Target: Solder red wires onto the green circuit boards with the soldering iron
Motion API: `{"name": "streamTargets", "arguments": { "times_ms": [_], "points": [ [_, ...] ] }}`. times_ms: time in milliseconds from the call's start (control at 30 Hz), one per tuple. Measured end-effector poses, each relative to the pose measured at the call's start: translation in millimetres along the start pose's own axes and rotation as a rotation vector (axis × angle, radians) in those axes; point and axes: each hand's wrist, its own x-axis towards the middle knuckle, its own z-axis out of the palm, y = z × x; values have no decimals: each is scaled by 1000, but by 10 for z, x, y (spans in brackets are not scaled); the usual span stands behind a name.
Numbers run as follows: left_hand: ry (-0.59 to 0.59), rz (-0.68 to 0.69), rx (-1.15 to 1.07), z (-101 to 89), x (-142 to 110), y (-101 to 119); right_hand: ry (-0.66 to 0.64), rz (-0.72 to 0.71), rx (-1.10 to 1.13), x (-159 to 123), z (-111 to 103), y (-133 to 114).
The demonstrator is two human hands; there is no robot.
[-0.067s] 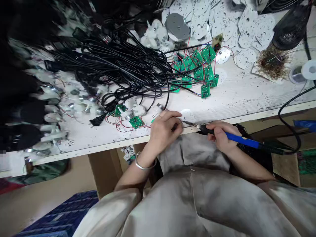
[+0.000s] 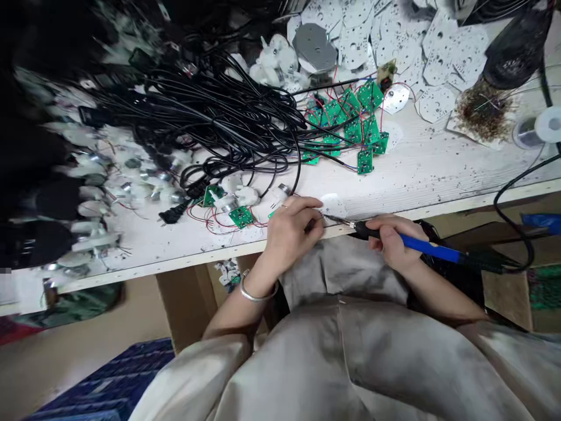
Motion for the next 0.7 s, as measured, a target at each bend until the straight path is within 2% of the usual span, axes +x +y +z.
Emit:
{"name": "streamTargets", "arguments": {
  "times_ms": [100, 233, 433, 700],
  "points": [
    [-3, -10, 1, 1, 1, -7, 36, -12, 38, 19, 0, -30],
    [-12, -12, -5, -3, 0, -8, -3, 28, 71, 25, -27, -50],
    [-24, -30, 7, -8, 4, -2, 56, -34, 142, 55, 14, -99],
    [-15, -24, 11, -2, 5, 4, 55, 18, 182, 22, 3, -59]
  ]
}}
